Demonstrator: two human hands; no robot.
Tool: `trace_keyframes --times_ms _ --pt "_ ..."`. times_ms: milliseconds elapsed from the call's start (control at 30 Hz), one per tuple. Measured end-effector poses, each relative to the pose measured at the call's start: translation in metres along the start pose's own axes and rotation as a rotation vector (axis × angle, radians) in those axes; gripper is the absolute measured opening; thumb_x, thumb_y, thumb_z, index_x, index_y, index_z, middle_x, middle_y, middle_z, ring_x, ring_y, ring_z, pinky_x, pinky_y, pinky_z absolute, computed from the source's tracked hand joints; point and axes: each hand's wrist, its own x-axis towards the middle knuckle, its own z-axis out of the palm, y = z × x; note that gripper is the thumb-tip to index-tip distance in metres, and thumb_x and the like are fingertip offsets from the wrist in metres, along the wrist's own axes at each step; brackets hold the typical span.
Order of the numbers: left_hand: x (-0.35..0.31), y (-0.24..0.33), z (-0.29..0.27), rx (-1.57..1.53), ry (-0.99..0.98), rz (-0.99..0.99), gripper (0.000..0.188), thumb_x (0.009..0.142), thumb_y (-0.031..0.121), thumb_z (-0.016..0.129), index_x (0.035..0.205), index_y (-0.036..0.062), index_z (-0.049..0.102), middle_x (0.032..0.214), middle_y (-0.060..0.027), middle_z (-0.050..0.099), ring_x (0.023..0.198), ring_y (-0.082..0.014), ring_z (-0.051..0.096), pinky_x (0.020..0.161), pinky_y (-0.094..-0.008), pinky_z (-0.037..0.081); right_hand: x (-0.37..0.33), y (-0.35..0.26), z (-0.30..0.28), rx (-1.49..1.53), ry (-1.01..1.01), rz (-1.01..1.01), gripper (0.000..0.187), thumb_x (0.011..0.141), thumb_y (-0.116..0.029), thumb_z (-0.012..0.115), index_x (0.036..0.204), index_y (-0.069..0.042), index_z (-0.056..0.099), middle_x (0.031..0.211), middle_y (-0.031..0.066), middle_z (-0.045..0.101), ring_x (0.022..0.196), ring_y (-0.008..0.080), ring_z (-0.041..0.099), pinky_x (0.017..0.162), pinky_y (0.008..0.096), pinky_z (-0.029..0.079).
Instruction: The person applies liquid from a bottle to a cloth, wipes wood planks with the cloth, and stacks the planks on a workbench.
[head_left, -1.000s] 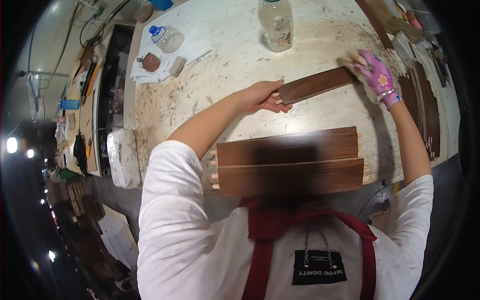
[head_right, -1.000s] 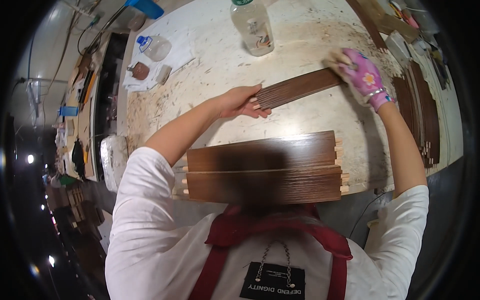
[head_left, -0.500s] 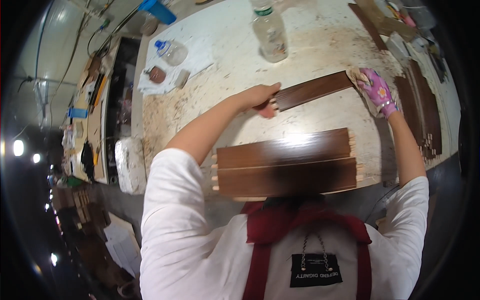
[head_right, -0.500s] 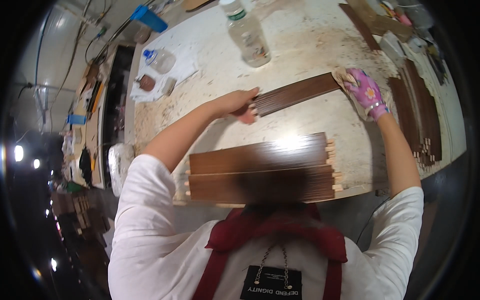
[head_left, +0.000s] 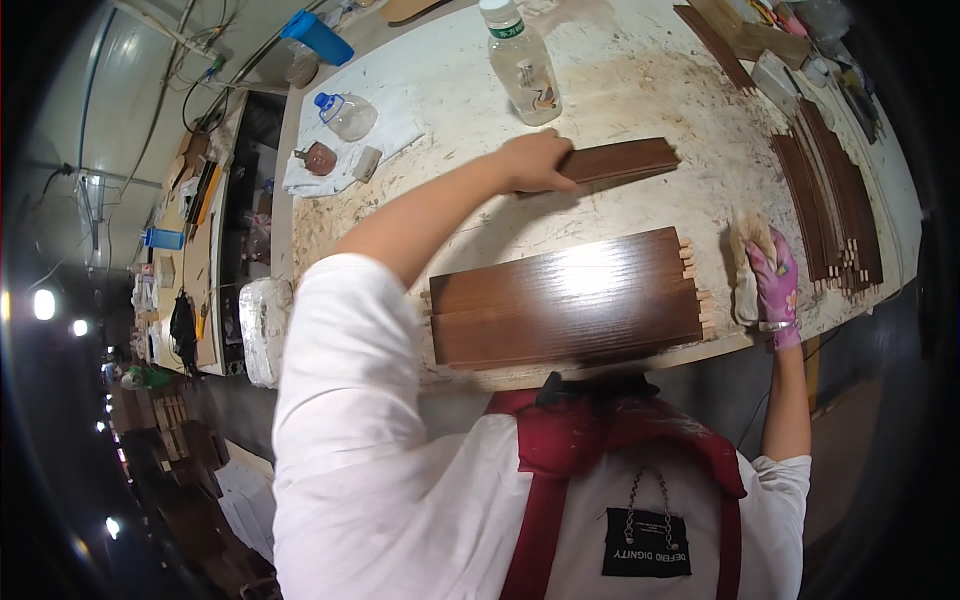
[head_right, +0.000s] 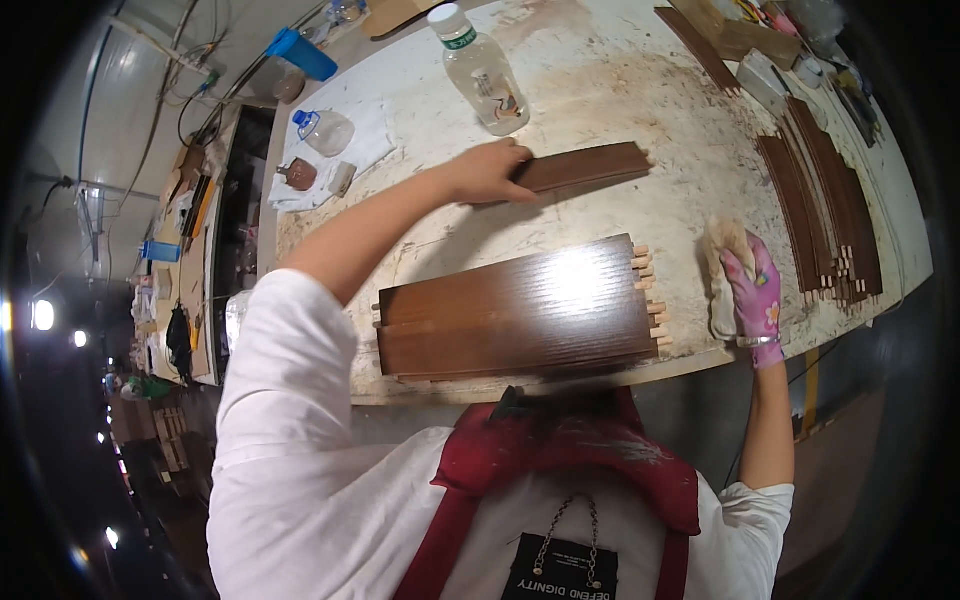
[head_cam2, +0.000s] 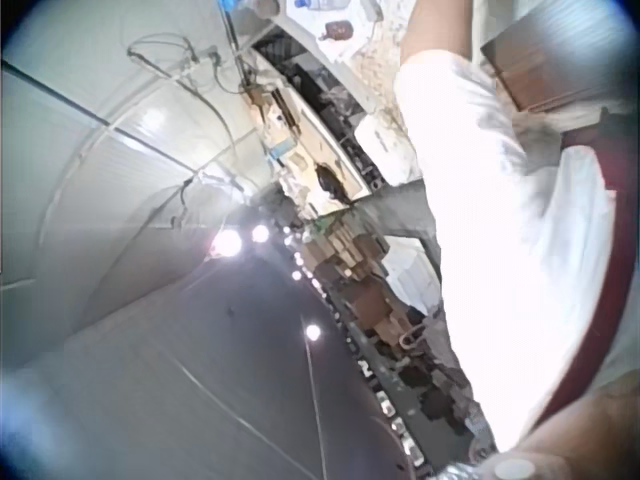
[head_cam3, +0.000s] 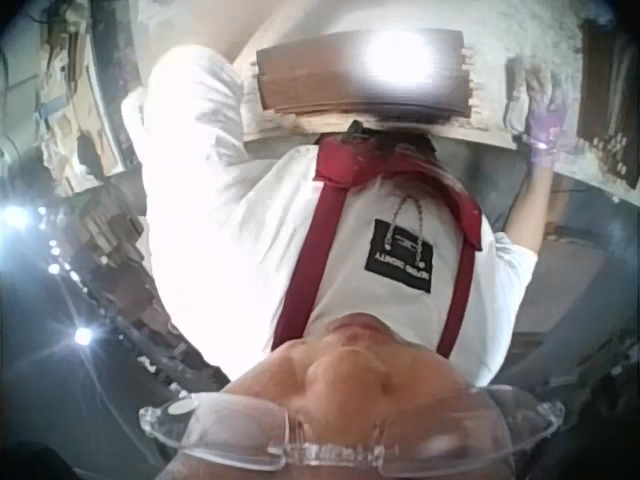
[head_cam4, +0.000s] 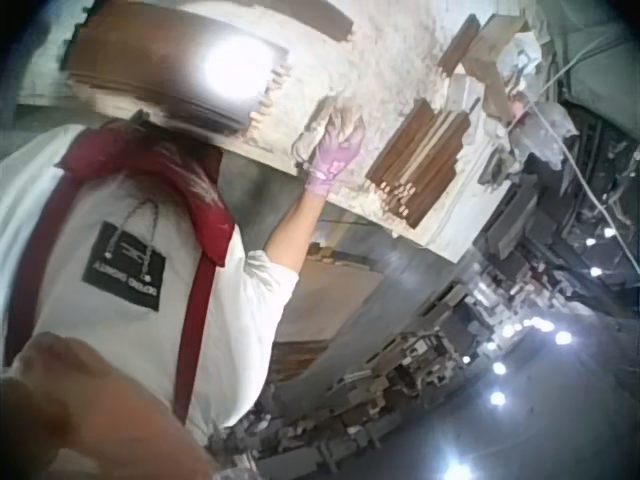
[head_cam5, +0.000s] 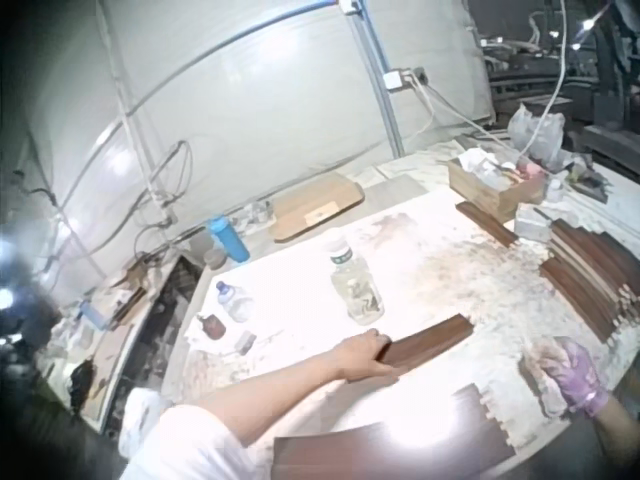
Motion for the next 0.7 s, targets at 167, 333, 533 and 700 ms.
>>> trace_keyframes --times_ms 167,333,533,700 --pt "-0.114 0.018 -0.047 -0.345 0.135 0.012 0.065 0.077 0.038 0.071 0.126 0.0025 0.049 0.111 -0.0153 0.053 0.102 -0.0271 0.054 0.085 -0.0349 0.044 -0.02 0.002 -0.022 0.002 0.158 0.027 0.033 0.085 -0.01 0.062 0.115 0.002 0.054 0.103 0.0067 0.062 0.095 0.0148 0.057 0.085 0.0262 0.043" --pt "-0.181 0.051 -0.034 -0.421 0.242 0.062 0.061 0.075 0.034 0.072 0.122 0.0012 0.051 0.108 -0.0172 0.056 0.102 -0.0316 0.054 0.088 -0.0359 0.044 -0.012 -0.015 -0.022 0.066 0.157 -0.096 0.032 0.084 -0.009 0.062 0.114 0.001 0.054 0.102 0.0072 0.062 0.093 0.0138 0.058 0.082 0.025 0.044" --pt "-0.188 0.064 -0.021 -0.418 0.231 0.051 0.059 0.076 0.035 0.07 0.122 0.0019 0.051 0.11 -0.0159 0.055 0.101 -0.0319 0.054 0.088 -0.036 0.044 -0.004 -0.082 0.006 0.014 0.096 -0.14 0.028 0.084 -0.008 0.062 0.109 0.002 0.055 0.098 0.006 0.062 0.089 0.0133 0.057 0.08 0.0246 0.044" --pt "-0.19 0.067 -0.026 -0.5 0.126 -0.029 0.078 0.077 0.047 0.067 0.132 -0.001 0.04 0.122 -0.0231 0.05 0.114 -0.0361 0.049 0.096 -0.038 0.04 -0.029 -0.107 0.009 -0.002 0.144 -0.134 0.025 0.082 -0.009 0.062 0.104 0.0 0.056 0.092 0.0056 0.06 0.085 0.0134 0.057 0.077 0.0256 0.044"
